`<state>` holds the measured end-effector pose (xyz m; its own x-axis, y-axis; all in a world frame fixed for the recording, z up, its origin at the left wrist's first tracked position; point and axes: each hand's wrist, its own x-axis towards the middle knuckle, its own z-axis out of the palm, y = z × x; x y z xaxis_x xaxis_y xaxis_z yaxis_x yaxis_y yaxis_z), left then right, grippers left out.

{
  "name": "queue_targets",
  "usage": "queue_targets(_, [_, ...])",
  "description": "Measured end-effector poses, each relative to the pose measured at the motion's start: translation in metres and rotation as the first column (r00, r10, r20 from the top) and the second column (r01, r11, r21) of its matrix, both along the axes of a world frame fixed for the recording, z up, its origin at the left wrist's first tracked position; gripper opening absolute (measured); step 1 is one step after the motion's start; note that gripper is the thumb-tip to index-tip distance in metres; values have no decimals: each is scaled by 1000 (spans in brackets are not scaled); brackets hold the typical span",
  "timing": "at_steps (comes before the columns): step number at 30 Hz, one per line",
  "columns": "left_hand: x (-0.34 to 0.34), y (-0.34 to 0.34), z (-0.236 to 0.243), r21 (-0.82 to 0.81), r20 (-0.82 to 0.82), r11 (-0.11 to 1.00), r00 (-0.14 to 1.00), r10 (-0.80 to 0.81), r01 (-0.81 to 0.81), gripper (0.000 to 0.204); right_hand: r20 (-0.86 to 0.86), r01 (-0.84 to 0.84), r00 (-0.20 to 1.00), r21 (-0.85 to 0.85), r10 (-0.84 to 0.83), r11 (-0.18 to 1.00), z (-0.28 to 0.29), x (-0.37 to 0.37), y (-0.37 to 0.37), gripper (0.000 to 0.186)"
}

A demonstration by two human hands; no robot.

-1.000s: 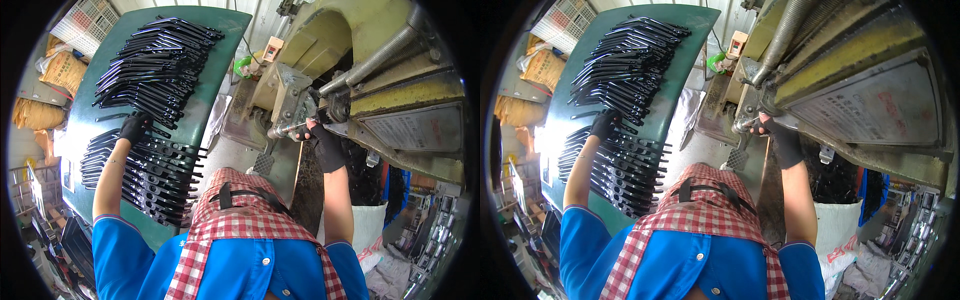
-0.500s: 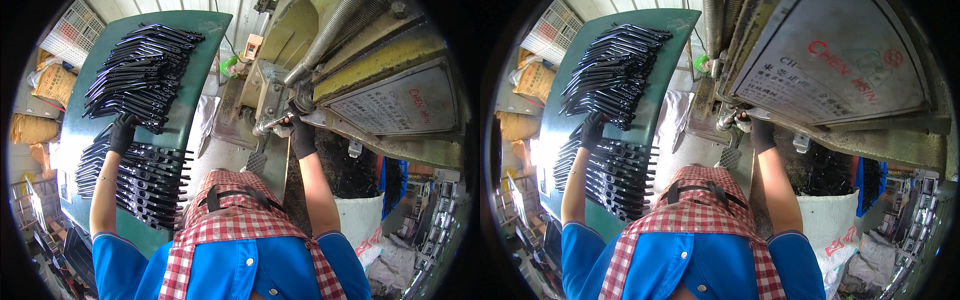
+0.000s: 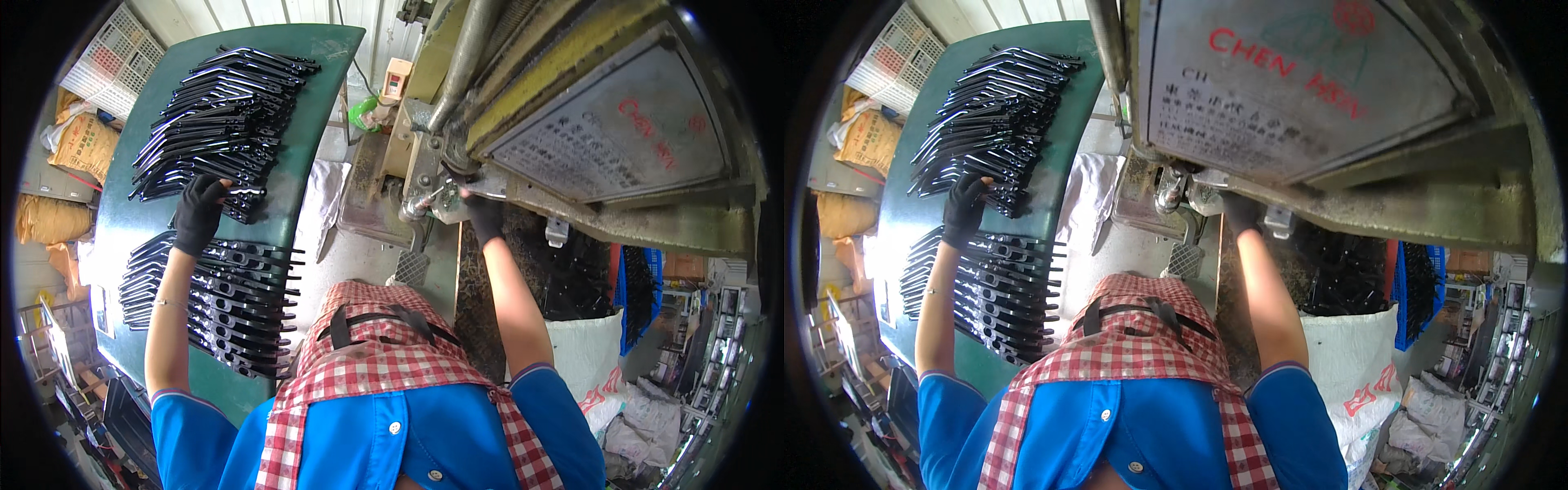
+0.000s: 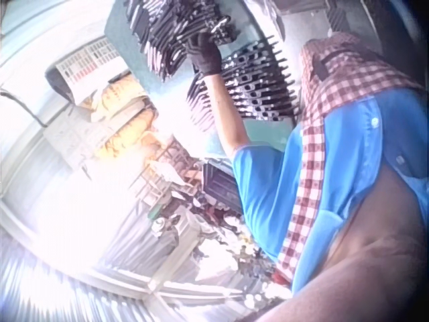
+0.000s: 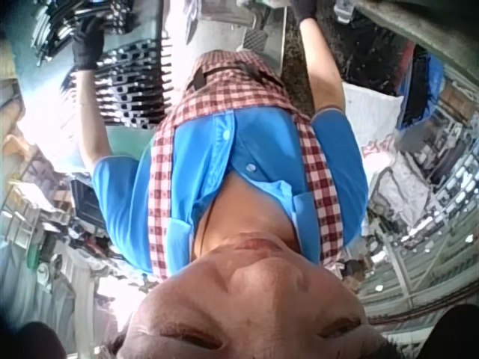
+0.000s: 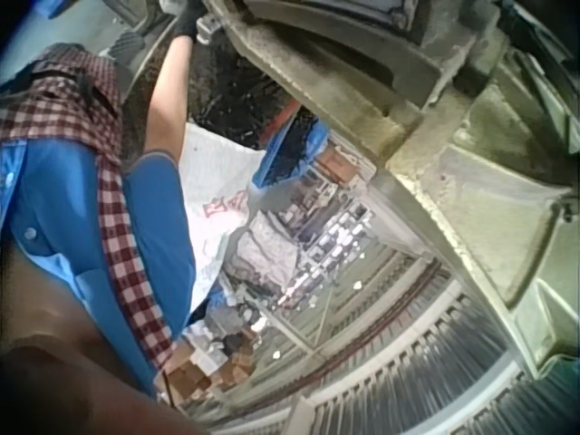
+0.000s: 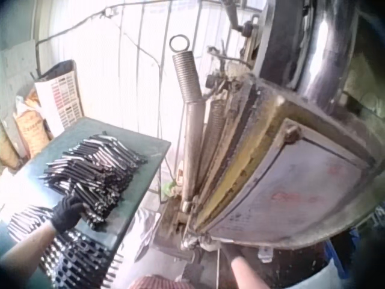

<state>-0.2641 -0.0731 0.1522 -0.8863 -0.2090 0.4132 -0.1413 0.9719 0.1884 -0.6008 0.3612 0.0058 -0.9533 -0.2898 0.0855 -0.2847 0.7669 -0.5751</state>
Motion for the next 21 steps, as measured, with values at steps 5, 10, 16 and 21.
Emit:
queue_targets(5, [13, 11, 16, 99, -35, 995, 999, -19, 22, 39, -53, 222, 975, 202, -216, 954, 4, -12, 130, 48])
queue_targets(10, [-25, 45, 46, 177, -24, 971, 987, -161, 163, 39, 24, 218, 955, 620, -297, 753, 16, 19, 202, 58])
queue_targets(16, [-79, 107, 50, 140, 168, 933, 920, -354, 333, 36, 42, -144, 987, -197, 155, 970, 44, 55, 152, 43])
queue_targets(21, [-110, 155, 61, 269, 233, 862, 839, -491, 430, 31, 441, -209, 833, -306, 333, 929, 165, 102, 57, 39])
